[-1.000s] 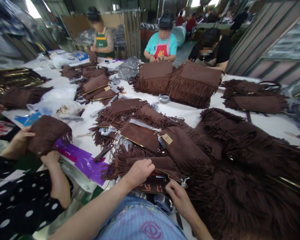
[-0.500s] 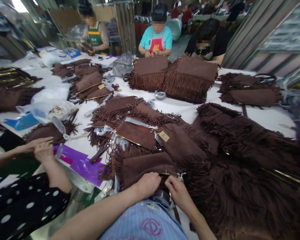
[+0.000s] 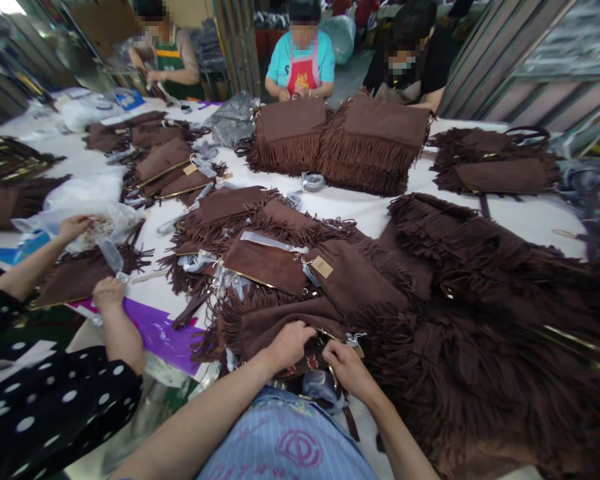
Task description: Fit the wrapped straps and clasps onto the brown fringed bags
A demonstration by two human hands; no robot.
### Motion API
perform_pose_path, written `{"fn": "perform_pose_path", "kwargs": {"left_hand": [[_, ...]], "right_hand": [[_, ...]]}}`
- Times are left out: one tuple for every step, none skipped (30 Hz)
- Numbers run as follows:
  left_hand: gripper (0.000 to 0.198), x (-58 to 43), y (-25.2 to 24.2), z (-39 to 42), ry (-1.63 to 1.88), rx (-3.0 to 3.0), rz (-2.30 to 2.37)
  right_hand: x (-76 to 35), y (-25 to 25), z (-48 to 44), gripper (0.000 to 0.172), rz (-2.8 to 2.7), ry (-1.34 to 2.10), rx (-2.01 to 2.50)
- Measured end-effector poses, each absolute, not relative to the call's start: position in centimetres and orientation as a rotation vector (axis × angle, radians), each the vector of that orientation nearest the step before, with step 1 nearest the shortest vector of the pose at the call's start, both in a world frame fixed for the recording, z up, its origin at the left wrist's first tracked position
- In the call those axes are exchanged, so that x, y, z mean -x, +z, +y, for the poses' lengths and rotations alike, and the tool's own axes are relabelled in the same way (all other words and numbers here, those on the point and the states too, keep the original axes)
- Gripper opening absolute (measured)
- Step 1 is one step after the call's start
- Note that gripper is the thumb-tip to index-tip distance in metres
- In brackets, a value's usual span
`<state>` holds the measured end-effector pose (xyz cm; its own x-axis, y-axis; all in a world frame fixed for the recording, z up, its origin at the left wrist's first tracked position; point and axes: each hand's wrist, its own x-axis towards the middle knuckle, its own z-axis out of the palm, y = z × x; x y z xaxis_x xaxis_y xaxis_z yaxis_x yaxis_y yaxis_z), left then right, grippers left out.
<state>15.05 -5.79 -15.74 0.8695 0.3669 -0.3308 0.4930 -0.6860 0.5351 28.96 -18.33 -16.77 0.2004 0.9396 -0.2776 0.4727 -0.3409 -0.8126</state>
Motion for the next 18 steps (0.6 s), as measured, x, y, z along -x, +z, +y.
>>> {"fn": "perform_pose_path", "kwargs": {"left_hand": [[0.033,-15.2,-15.8,-5.8,-0.265,-2.395,0.621],[0.033,-15.5,-15.8,-5.8,-0.271,-2.394,0.63],[0.033,-15.8,-15.8,-5.9,-0.278,-2.398,0.649],[0.034,-16.1,-15.8,-6.0,-0.287,-2.404,0.679],[0.033,-16.4,-15.8,-6.1,-0.299,-2.411,0.718],[0.032,-16.6,-15.8,-6.2,-0.311,-2.415,0.758],[0.03,-16.9,-15.8,-6.4,-0.325,-2.416,0.796],[0.029,-17.2,-15.8,-6.5,-0.338,-2.413,0.829],[0.028,-17.4,-15.8,-6.6,-0.35,-2.405,0.854],[0.027,-17.7,-15.8,-6.6,-0.362,-2.397,0.874],[0.026,-17.9,-15.8,-6.7,-0.375,-2.387,0.889],[0.025,-18.2,-15.8,-6.7,-0.389,-2.375,0.901],[0.025,-18.5,-15.8,-6.6,-0.406,-2.364,0.911],[0.025,-18.8,-15.8,-6.5,-0.425,-2.351,0.92],[0.025,-19.2,-15.8,-6.4,-0.443,-2.34,0.929],[0.025,-19.6,-15.9,-6.2,-0.458,-2.33,0.937],[0.026,-20.0,-16.0,-6.0,-0.47,-2.322,0.941],[0.027,-20.3,-16.0,-5.8,-0.476,-2.315,0.938]], "right_hand": [[-29.0,-16.9,-18.3,0.022,-1.309,1.062,1.906],[-29.1,-17.1,-18.2,0.021,-1.308,1.068,1.906],[-29.2,-17.2,-18.2,0.021,-1.307,1.072,1.906],[-29.3,-17.4,-18.1,0.021,-1.306,1.076,1.906],[-29.4,-17.4,-18.1,0.02,-1.306,1.081,1.904],[-29.5,-17.5,-18.1,0.02,-1.305,1.086,1.902],[-29.6,-17.5,-18.1,0.02,-1.304,1.091,1.897],[-29.6,-17.5,-18.1,0.02,-1.302,1.097,1.892],[-29.7,-17.5,-18.1,0.019,-1.298,1.102,1.888],[-29.8,-17.5,-18.1,0.019,-1.294,1.108,1.883],[-29.8,-17.6,-18.1,0.019,-1.288,1.113,1.879],[-29.9,-17.6,-18.1,0.019,-1.282,1.116,1.876],[-29.9,-17.6,-18.1,0.019,-1.274,1.12,1.872],[-30.0,-17.7,-18.1,0.019,-1.267,1.124,1.868],[-30.1,-17.8,-18.1,0.02,-1.26,1.127,1.865],[-30.1,-17.9,-18.1,0.02,-1.252,1.131,1.863],[-30.2,-18.0,-18.1,0.02,-1.245,1.134,1.864],[-30.3,-18.0,-18.1,0.02,-1.24,1.136,1.866]]}}
